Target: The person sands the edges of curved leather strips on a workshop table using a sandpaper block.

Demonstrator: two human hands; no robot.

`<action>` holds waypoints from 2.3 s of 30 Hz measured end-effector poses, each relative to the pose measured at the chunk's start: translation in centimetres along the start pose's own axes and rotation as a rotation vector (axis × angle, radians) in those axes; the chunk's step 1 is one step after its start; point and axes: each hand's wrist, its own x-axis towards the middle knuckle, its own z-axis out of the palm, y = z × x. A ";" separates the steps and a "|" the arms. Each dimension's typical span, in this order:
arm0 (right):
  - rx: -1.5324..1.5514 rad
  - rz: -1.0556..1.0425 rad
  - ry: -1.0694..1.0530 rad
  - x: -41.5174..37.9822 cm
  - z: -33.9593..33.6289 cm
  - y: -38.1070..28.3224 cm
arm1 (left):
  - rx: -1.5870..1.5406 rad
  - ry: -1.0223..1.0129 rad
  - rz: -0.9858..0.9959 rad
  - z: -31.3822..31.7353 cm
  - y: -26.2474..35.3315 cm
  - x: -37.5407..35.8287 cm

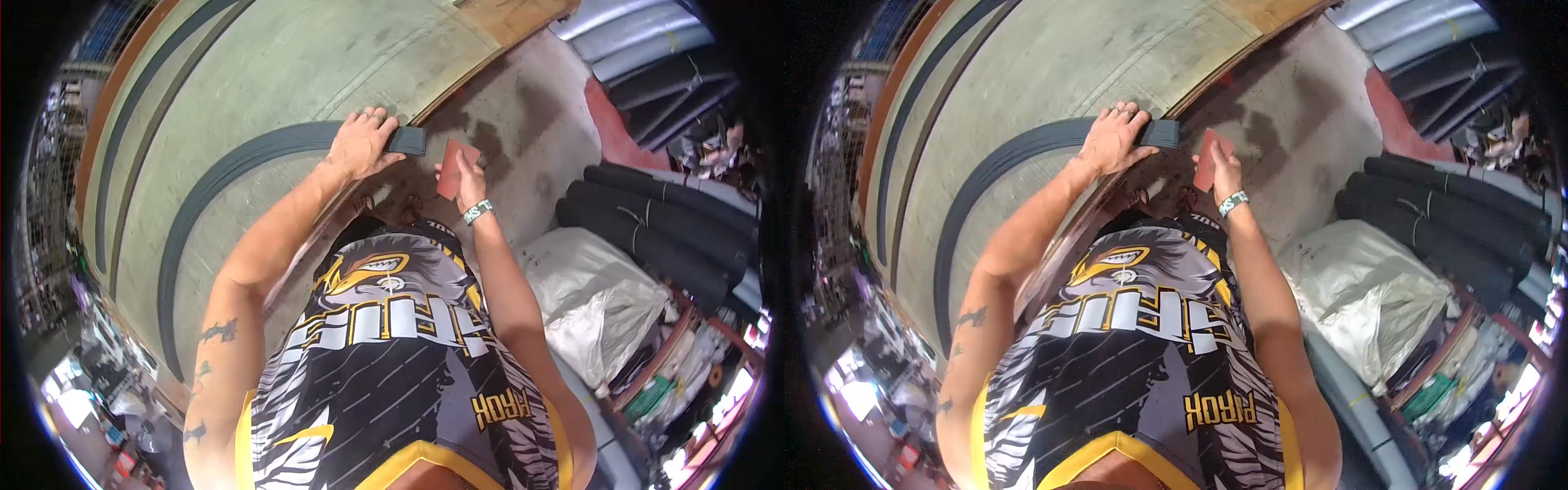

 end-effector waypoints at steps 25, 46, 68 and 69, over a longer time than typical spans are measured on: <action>-1.352 -0.749 0.198 -2.7 -0.4 4.0 | 0.103 0.160 0.151 2.2 -1.6 0.8; -1.351 -0.890 0.041 -3.8 -1.3 -1.0 | 0.043 0.234 0.177 2.6 -1.6 -0.1; -1.287 -0.955 -0.007 -6.3 3.6 -1.9 | 0.016 0.136 0.127 2.3 -1.6 0.1; -1.315 -0.979 -0.016 -5.3 4.0 -2.0 | 0.021 0.132 0.135 2.1 -1.6 0.2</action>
